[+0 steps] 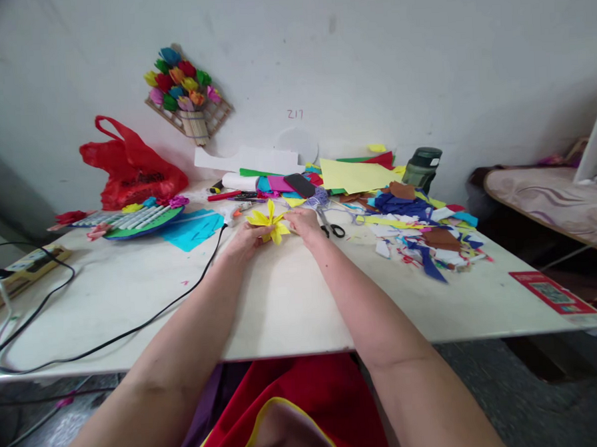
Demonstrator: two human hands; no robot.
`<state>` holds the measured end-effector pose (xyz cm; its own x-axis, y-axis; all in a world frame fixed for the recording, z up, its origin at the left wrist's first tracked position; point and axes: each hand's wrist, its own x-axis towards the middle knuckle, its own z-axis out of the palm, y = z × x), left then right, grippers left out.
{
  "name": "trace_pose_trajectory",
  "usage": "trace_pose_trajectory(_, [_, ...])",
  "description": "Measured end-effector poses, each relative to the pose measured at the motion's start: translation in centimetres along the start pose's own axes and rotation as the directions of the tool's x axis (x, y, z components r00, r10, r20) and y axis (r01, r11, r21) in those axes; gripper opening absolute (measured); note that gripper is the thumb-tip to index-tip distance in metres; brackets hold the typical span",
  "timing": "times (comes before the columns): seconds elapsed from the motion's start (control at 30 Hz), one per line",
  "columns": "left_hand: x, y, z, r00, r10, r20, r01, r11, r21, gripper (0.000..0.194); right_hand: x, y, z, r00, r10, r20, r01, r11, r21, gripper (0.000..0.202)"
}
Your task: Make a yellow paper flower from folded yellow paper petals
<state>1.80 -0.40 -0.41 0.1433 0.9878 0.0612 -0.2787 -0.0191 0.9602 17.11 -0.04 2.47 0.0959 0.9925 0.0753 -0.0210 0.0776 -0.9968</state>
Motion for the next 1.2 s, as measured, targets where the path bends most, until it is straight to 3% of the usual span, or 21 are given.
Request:
trace_pose_trajectory(0.4, [0.1,-0.2,0.0,1.0,0.022,0.002,-0.022,1.0,-0.011,0.031,0.0,0.3,-0.1,0.996,-0.009,0.089,0.008,1.0,0.01,0.022])
trace_pose_trajectory(0.9, [1.1,-1.2,-0.4,0.996,0.081,0.031,-0.083,0.995,0.059,0.033,0.0,0.2,0.1,0.995,0.094,0.032,-0.094,0.996,0.002,0.024])
trace_pose_trajectory(1.2, [0.4,-0.7,0.2,0.999,0.035,-0.019,-0.035,0.999,0.002,0.035,-0.1,0.2,0.2,0.998,0.015,0.056,-0.017,1.0,0.024,0.018])
